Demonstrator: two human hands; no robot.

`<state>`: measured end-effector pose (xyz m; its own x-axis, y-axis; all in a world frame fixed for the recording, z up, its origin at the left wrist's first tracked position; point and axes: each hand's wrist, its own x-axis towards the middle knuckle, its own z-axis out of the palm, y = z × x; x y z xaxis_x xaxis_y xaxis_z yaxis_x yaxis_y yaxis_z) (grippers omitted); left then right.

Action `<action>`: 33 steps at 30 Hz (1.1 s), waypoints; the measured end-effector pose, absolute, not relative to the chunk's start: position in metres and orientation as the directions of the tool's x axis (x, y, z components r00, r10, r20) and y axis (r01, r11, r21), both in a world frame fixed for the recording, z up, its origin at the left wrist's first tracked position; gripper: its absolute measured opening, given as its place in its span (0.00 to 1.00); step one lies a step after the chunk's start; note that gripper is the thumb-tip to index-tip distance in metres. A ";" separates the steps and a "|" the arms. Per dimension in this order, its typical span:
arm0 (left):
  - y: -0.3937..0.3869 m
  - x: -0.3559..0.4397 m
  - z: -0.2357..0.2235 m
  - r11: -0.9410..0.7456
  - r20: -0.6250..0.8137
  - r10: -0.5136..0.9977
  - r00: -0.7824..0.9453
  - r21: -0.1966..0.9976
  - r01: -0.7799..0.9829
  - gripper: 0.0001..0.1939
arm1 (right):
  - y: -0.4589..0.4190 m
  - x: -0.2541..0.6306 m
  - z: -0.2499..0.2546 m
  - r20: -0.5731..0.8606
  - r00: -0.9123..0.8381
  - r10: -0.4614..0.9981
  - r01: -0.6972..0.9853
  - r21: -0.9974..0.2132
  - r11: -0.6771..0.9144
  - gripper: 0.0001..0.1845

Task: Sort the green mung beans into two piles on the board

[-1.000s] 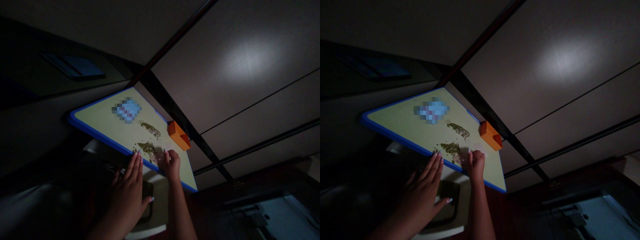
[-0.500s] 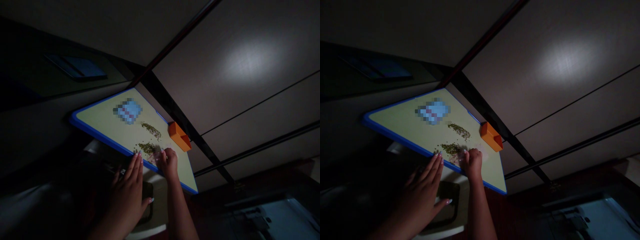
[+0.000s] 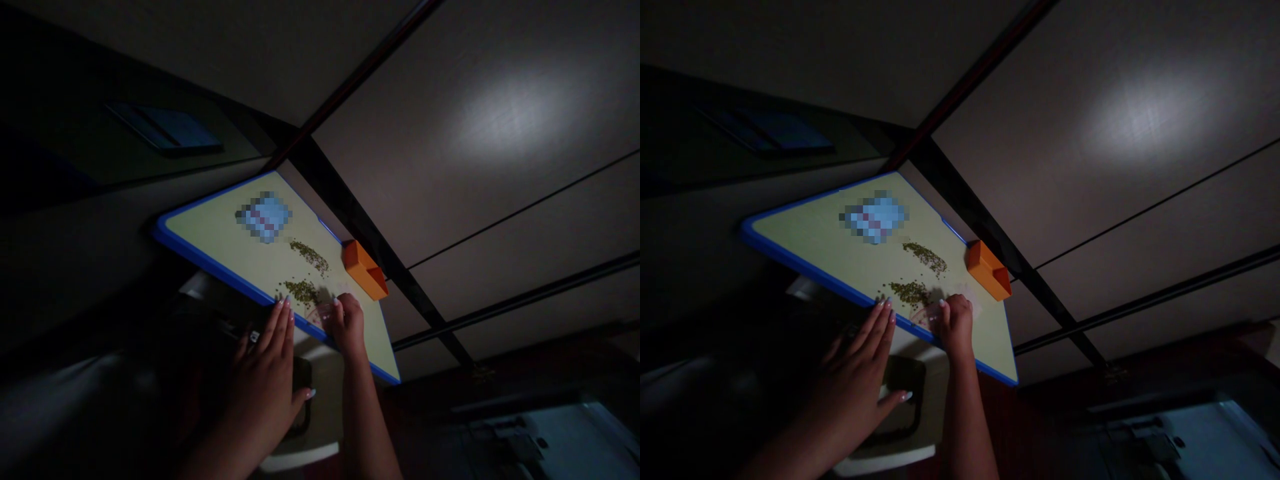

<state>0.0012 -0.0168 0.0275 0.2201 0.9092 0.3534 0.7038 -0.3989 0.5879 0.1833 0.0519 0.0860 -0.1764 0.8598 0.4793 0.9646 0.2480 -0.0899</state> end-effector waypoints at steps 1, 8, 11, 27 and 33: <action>-0.017 0.001 0.028 -0.397 0.347 0.911 0.222 0.593 0.700 0.45 | 0.051 0.184 0.086 0.483 -0.178 0.857 0.963 -0.092 0.252 0.20; -0.018 0.003 0.027 -0.397 0.369 0.906 0.207 0.572 0.718 0.45 | 0.048 0.185 0.087 0.494 -0.180 0.851 0.952 -0.130 0.277 0.20; -0.018 0.003 0.027 -0.402 0.369 0.904 0.213 0.569 0.717 0.44 | 0.049 0.185 0.085 0.529 -0.094 0.844 0.959 -0.181 0.220 0.20; -0.019 -0.002 0.036 -0.351 0.315 0.930 0.192 0.598 0.720 0.46 | 0.045 0.161 0.093 0.459 -0.070 0.886 0.959 -0.214 0.186 0.22; -0.018 -0.005 0.033 -0.366 0.325 0.922 0.210 0.556 0.746 0.47 | 0.044 0.160 0.101 0.403 -0.119 0.907 0.956 -0.202 0.215 0.22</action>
<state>-0.0051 -0.0179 0.0328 0.2103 0.9222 0.3245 0.7464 -0.3659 0.5559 0.1599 0.0440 0.1010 -0.1185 0.9074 0.4031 0.9555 0.2147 -0.2022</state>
